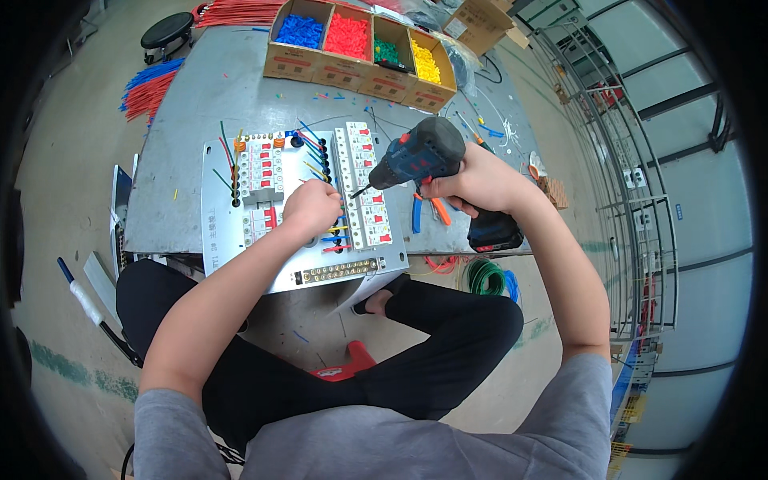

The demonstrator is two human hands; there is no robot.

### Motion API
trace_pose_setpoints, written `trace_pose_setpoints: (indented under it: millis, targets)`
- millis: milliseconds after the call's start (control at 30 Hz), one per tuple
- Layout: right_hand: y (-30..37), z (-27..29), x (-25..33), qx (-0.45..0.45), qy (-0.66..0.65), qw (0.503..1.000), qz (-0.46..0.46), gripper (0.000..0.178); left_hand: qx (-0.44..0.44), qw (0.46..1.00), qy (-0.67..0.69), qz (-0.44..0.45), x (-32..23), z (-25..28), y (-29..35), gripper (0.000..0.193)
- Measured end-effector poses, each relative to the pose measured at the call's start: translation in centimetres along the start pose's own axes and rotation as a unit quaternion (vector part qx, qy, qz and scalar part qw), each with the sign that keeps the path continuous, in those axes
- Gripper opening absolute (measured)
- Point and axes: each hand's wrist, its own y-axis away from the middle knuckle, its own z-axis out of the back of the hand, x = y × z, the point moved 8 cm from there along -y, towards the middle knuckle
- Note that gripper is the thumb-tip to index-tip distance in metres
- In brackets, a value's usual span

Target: The person is assembling an electrical panel by connecting colored wires to circuit breakers and terminal blocks. They use a power drill to tighten screws and organize the wiring on the metal panel.

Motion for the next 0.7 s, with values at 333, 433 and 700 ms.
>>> trace_pose_setpoints:
  millis: [333,433,700]
  targets:
    - [-0.9,0.2,-0.3,0.006,0.027,1.000,-0.001,0.022,0.004,1.000,-0.013,0.011,0.1,-0.1,0.0,0.022]
    - [-0.7,0.4,1.1,-0.006,0.102,0.995,-0.010,0.026,0.023,0.999,-0.044,0.022,-0.4,-0.1,0.1,0.027]
    - [-2.6,-0.1,4.9,0.040,0.235,0.970,-0.041,0.029,-0.016,1.000,0.000,0.002,0.1,0.0,0.0,0.017]
